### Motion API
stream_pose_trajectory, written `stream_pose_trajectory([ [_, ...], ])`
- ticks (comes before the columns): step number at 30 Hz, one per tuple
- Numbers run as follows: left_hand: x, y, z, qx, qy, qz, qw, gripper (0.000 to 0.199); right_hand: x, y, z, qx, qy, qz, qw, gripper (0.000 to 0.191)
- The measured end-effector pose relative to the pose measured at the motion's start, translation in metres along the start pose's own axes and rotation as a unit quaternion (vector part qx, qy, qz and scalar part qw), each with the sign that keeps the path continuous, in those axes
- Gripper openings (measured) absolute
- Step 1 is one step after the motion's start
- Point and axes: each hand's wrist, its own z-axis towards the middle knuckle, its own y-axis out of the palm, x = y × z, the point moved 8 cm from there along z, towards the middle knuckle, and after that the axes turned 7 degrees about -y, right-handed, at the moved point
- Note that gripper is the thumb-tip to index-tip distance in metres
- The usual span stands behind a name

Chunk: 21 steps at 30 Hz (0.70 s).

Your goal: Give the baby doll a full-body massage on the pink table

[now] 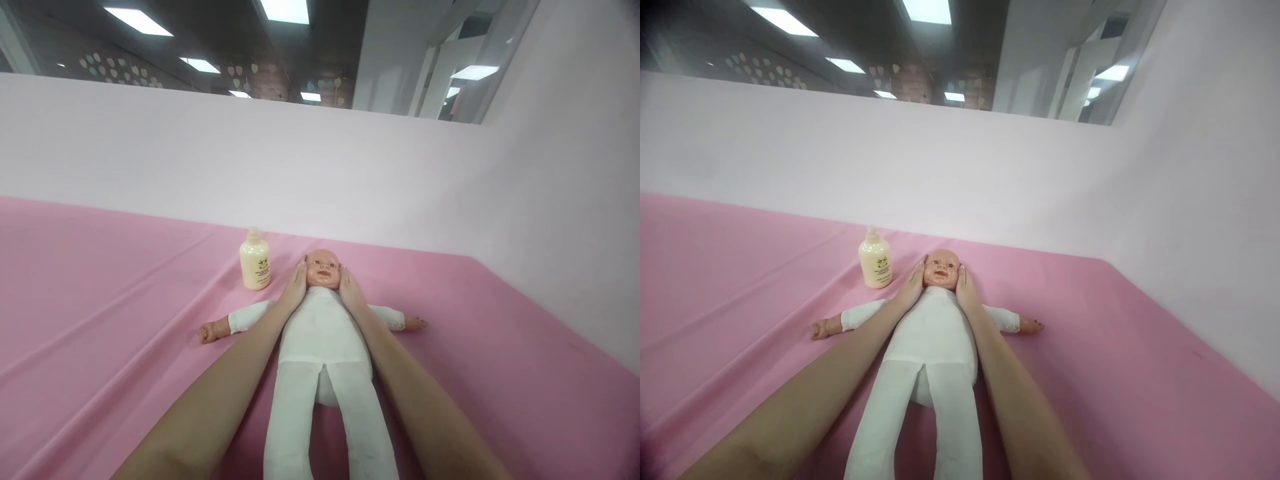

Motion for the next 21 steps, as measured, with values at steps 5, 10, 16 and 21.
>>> stream_pose_trajectory([
  [5, 0.005, -0.003, -0.001, 0.008, 0.004, -0.004, 1.0, 0.062, 0.002, 0.0, 0.002, 0.003, 0.001, -0.006, 1.0, 0.061],
  [10, 0.009, -0.003, -0.004, 0.004, -0.001, -0.011, 1.0, 0.06, 0.006, 0.001, 0.003, 0.009, 0.01, 0.029, 0.999, 0.062],
  [16, 0.007, -0.001, -0.004, -0.01, -0.015, -0.01, 1.0, 0.071, -0.006, 0.007, 0.0, -0.035, 0.003, 0.073, 0.997, 0.067],
  [21, 0.006, 0.0, -0.002, -0.023, -0.007, 0.004, 1.0, 0.084, -0.013, 0.012, -0.004, -0.075, 0.005, 0.078, 0.994, 0.068],
])
